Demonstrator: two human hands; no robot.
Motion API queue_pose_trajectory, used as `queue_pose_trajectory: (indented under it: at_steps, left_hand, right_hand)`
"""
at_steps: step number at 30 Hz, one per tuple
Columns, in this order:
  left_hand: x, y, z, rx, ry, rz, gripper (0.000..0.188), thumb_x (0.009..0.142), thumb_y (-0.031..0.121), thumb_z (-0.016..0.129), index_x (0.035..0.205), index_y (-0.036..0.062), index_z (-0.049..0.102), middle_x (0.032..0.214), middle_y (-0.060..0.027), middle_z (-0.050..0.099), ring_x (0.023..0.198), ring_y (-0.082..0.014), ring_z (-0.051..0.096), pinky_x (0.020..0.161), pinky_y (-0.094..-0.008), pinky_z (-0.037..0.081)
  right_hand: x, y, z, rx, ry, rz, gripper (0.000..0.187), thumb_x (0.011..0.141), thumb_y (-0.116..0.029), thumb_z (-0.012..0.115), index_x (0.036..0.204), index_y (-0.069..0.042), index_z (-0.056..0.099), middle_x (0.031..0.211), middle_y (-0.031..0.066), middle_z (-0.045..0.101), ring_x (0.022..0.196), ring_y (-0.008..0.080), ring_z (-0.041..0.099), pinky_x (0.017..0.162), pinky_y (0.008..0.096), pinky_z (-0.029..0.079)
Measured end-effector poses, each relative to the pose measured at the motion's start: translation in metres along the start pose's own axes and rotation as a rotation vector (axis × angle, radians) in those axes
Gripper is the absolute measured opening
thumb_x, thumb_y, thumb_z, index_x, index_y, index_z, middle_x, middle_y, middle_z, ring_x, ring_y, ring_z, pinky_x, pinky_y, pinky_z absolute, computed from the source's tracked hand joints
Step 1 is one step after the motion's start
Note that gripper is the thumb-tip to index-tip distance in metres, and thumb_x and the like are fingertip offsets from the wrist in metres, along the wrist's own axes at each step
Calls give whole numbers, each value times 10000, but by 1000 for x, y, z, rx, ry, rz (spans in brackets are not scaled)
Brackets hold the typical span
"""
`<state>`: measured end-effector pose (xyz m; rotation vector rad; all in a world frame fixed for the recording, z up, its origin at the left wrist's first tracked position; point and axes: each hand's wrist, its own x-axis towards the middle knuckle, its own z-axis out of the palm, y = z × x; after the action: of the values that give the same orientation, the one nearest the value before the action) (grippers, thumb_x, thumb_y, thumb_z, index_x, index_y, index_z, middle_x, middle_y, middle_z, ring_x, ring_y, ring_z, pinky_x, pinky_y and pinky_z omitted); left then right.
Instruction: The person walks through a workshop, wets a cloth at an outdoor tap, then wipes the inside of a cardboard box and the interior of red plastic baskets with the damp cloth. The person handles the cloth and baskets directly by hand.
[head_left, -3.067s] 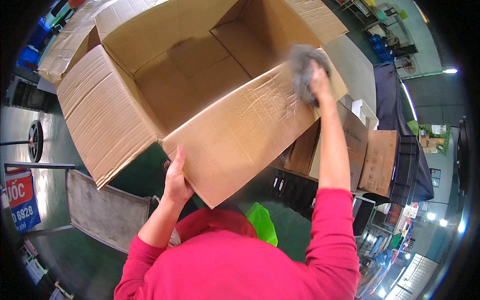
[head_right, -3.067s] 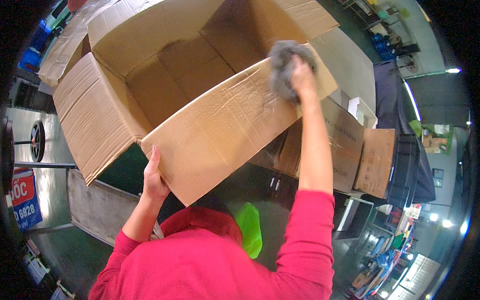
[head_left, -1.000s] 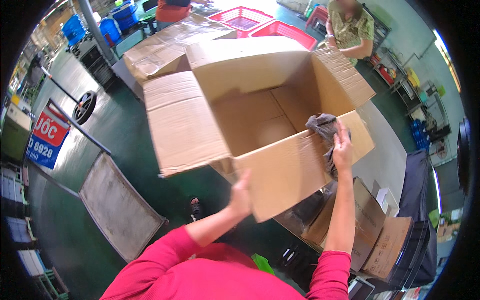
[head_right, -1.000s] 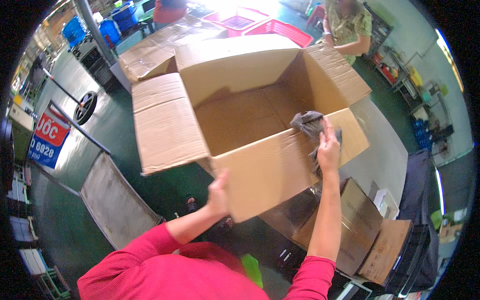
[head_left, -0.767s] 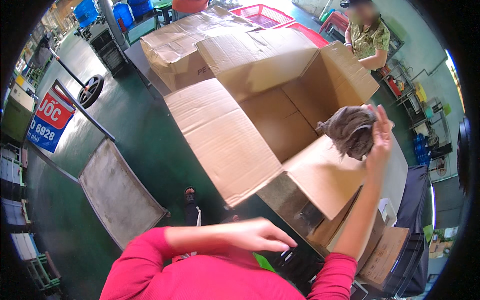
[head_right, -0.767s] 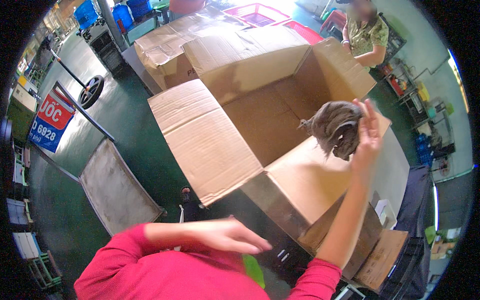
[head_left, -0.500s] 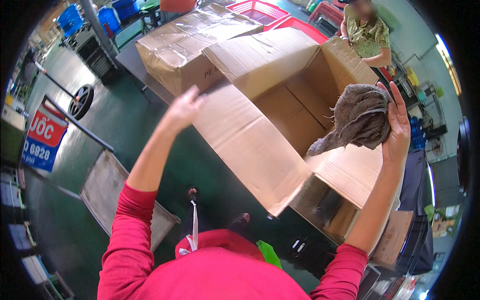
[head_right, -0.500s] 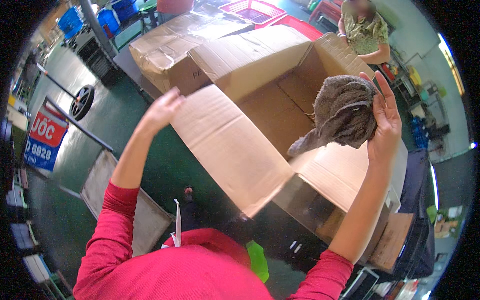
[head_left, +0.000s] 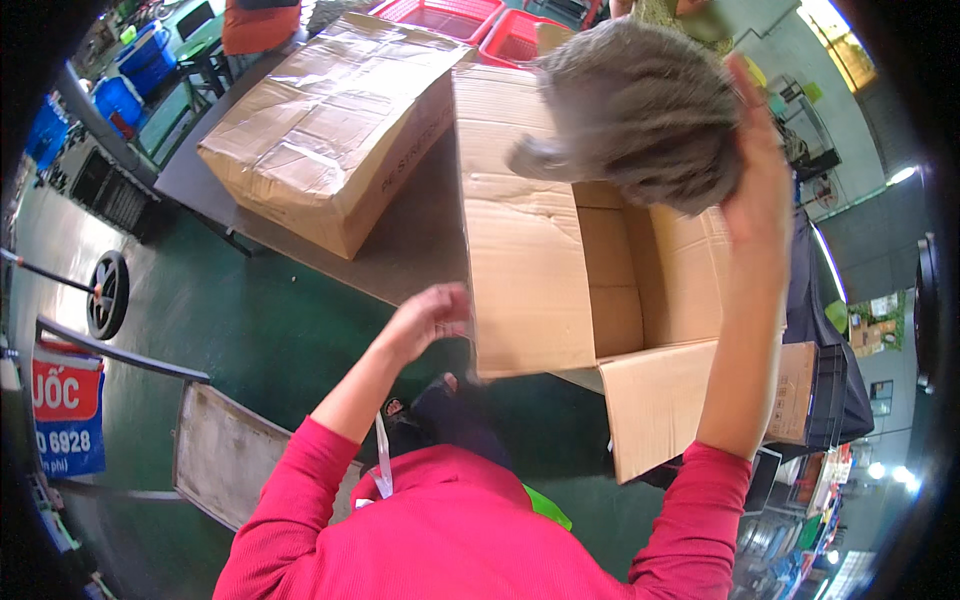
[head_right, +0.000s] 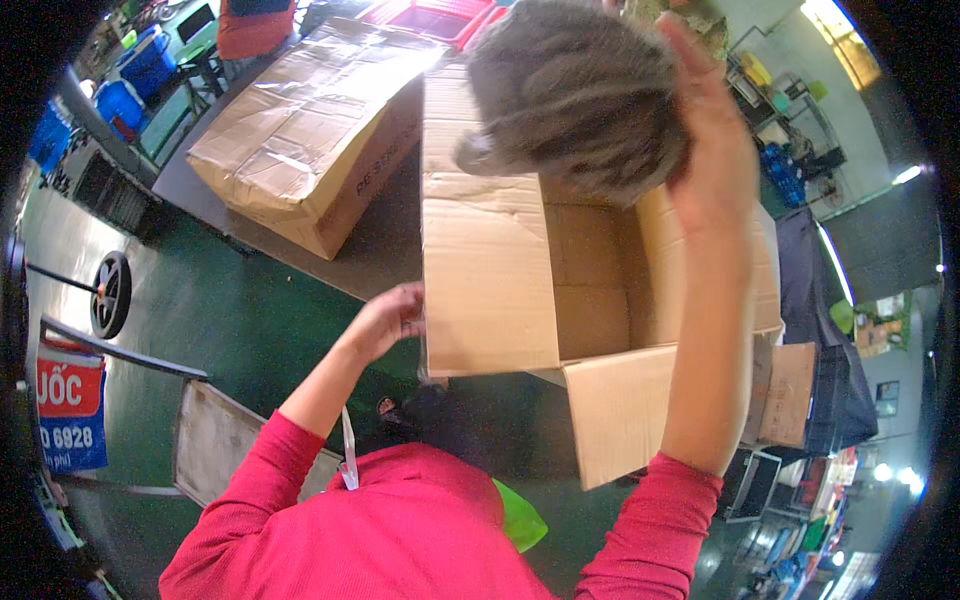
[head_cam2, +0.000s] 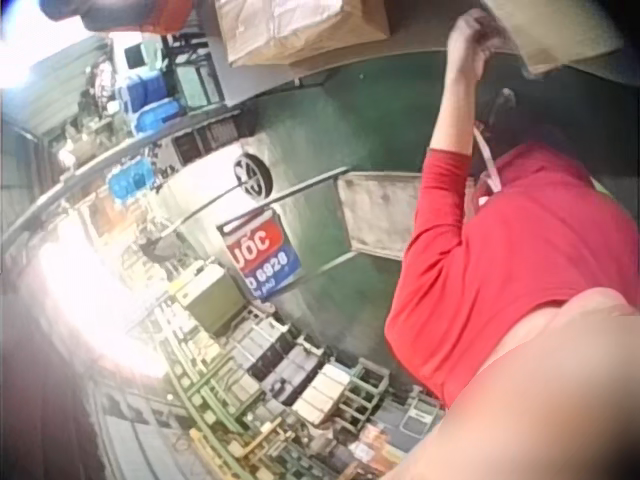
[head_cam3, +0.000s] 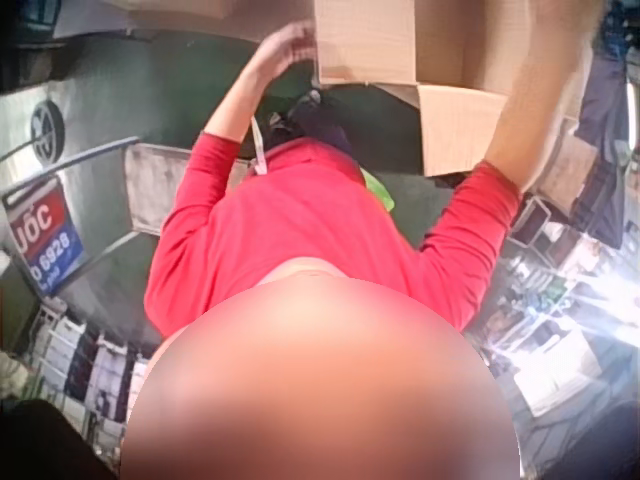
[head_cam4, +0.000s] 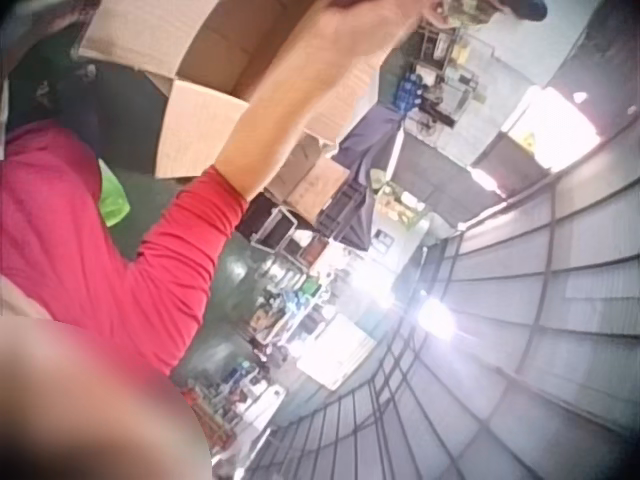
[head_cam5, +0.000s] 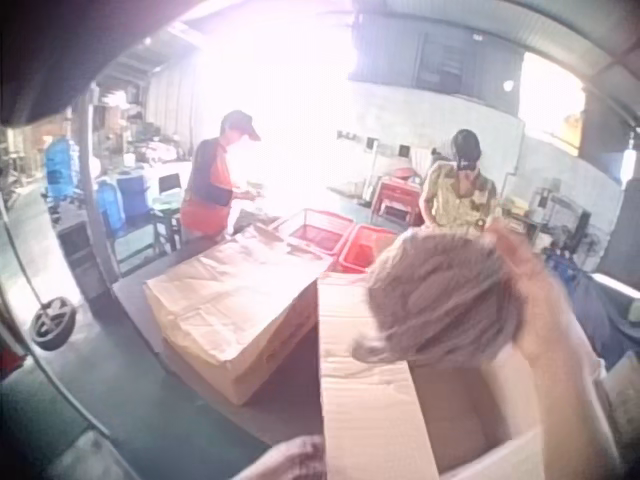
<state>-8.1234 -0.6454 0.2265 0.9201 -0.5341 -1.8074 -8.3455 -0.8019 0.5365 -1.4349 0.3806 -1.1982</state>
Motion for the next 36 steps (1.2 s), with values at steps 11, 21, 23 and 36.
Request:
queue_pose_trajectory:
  at_steps: [11,21,23,36]
  left_hand:
    - [143,95,13,-612,-233,296,778,850,661,435,1274,9,469,1170,-144,580,1032,-251,578,896,-382,473]
    - [155,138,-4,-718,-231,253,765,875,647,403,1403,102,305,1364,-139,423,1219,-283,449,1009,-436,389]
    - [171,154,-12,-737,-140,261,906,797,745,409,1327,10,416,1278,-183,520,1123,-313,545,943,-454,450]
    - [194,178,-1,-632,-137,243,590,953,493,386,1314,30,433,1283,-141,516,1144,-275,520,967,-414,423]
  right_hand:
    - [-57,212,-20,-1383,-738,-142,546,839,-269,610,1351,-167,452,1459,154,313,1348,350,290,1091,507,226]
    - [137,296,-36,-1072,-280,107,390,850,-241,604,1192,-54,580,1275,148,527,1228,333,451,1010,479,334]
    - [100,283,-31,-1264,-352,-288,429,811,-330,646,1150,-71,602,1187,128,587,1158,320,511,946,492,391]
    - [206,327,-36,-1574,163,-164,240,808,-185,628,985,-39,556,946,165,578,900,367,540,783,436,434]
